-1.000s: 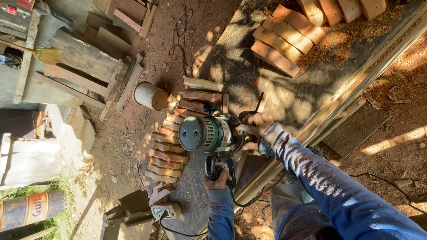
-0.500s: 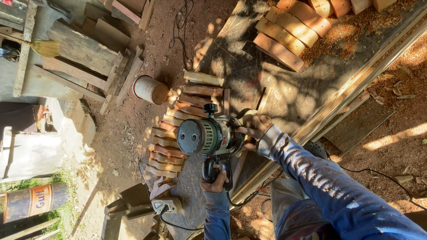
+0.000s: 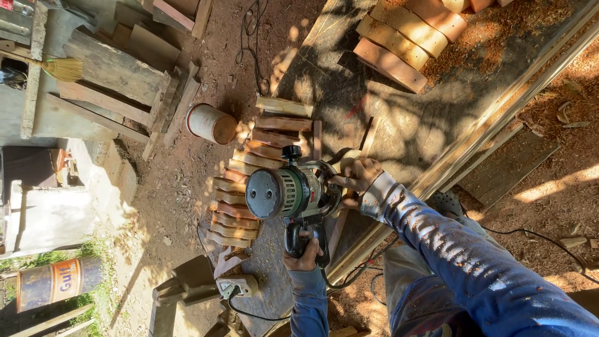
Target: Use a handheld power router to shape the edges of small wooden furniture components.
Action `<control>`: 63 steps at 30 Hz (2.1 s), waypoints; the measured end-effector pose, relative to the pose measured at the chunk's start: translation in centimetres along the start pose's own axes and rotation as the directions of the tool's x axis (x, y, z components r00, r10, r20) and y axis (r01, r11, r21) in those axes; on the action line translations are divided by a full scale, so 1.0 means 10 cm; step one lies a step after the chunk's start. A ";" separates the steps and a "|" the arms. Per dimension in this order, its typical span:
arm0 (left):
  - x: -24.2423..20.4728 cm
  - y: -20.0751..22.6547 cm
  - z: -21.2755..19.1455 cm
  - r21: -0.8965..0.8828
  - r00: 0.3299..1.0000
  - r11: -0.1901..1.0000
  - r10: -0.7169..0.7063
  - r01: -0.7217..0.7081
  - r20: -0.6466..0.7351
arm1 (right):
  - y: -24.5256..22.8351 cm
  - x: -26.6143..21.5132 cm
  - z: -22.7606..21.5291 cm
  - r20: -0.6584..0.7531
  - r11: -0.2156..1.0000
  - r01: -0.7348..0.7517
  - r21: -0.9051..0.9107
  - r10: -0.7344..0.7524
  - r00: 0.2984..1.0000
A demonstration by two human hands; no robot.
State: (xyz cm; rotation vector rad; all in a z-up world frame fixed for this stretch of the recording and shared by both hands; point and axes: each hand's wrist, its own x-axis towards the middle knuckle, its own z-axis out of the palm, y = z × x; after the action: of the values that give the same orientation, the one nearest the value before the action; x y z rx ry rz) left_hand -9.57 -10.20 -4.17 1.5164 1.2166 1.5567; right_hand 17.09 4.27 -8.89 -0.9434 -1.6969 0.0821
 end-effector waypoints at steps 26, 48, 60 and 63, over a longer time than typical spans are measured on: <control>-0.09 0.14 0.12 0.090 0.990 0.994 -0.050 0.063 -0.135 | -0.05 -0.10 0.05 0.062 0.998 -0.068 -0.018 0.069 0.996; 0.01 1.13 -0.01 0.114 0.942 0.969 -0.179 0.219 -0.283 | -0.18 0.24 -0.34 0.133 0.984 -0.044 -0.170 0.067 0.989; -0.19 1.63 -0.63 0.605 0.834 0.580 -0.449 0.546 -0.322 | -0.29 1.35 -0.64 0.909 0.936 0.043 -0.349 0.327 0.258; 0.09 1.87 -0.60 0.786 0.870 0.494 -0.480 0.371 -0.109 | 0.28 1.01 0.19 0.982 0.838 0.521 -0.160 0.191 -0.005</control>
State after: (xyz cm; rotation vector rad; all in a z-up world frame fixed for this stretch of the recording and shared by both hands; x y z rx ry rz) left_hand -12.69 -17.29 13.88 1.5672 2.1854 0.5395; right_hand 16.57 13.19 -3.02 -1.0841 -3.4347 0.1774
